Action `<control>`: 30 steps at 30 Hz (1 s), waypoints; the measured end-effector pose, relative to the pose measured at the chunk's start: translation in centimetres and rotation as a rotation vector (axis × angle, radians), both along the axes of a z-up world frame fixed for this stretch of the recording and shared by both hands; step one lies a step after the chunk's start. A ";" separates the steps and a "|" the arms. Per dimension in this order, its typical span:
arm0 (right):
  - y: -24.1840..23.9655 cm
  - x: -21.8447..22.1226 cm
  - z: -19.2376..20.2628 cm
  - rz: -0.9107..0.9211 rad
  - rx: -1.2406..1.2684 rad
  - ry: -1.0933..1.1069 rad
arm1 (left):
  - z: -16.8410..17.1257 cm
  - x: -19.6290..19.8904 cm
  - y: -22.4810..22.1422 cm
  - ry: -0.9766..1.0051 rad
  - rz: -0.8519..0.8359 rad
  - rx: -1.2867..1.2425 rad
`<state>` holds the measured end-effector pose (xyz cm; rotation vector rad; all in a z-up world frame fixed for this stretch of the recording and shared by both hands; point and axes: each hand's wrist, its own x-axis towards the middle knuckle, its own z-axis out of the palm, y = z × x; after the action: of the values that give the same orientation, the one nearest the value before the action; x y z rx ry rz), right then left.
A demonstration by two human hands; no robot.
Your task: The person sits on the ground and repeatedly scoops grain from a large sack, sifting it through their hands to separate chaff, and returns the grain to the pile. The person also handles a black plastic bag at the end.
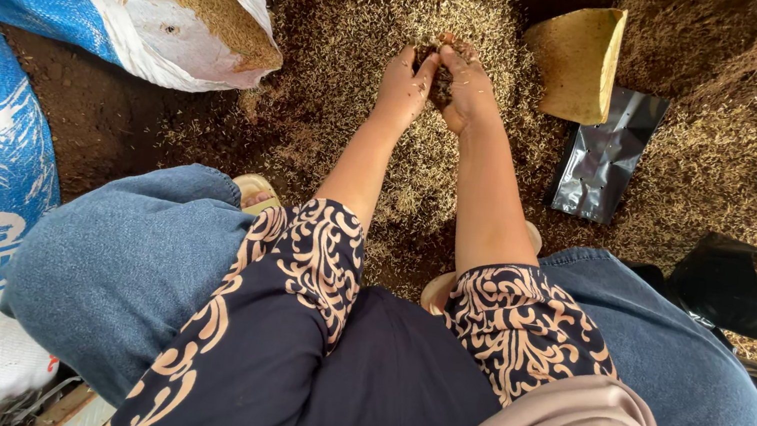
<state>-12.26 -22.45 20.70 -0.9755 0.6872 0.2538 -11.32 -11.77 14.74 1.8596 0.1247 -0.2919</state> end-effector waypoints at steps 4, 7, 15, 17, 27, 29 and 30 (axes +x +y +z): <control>0.6 -0.4 -0.5 -0.114 0.032 -0.155 | -0.3 0.0 0.0 -0.142 0.042 0.145; 0.7 -0.1 -0.4 -0.158 -0.188 -0.030 | -0.4 0.3 -0.5 -0.102 0.052 0.121; -1.4 1.5 0.5 0.132 -0.262 -0.133 | -1.9 2.5 0.7 0.005 0.026 0.180; -1.4 2.2 0.1 0.183 -0.493 -0.153 | -2.6 3.3 1.2 -0.043 0.013 -0.009; -2.1 3.8 -2.3 0.245 -0.585 -0.016 | -5.7 4.6 1.9 0.018 -0.025 -0.119; -1.8 3.7 -2.2 0.228 -0.594 0.012 | -5.3 4.4 1.8 -0.106 -0.018 -0.104; -1.7 3.6 -2.0 0.220 -0.598 0.026 | -4.9 4.3 1.6 -0.168 -0.015 -0.097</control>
<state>-8.67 -24.11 18.65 -1.6263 0.6935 0.2582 -7.06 -10.12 9.83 1.7810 -0.0185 -0.1480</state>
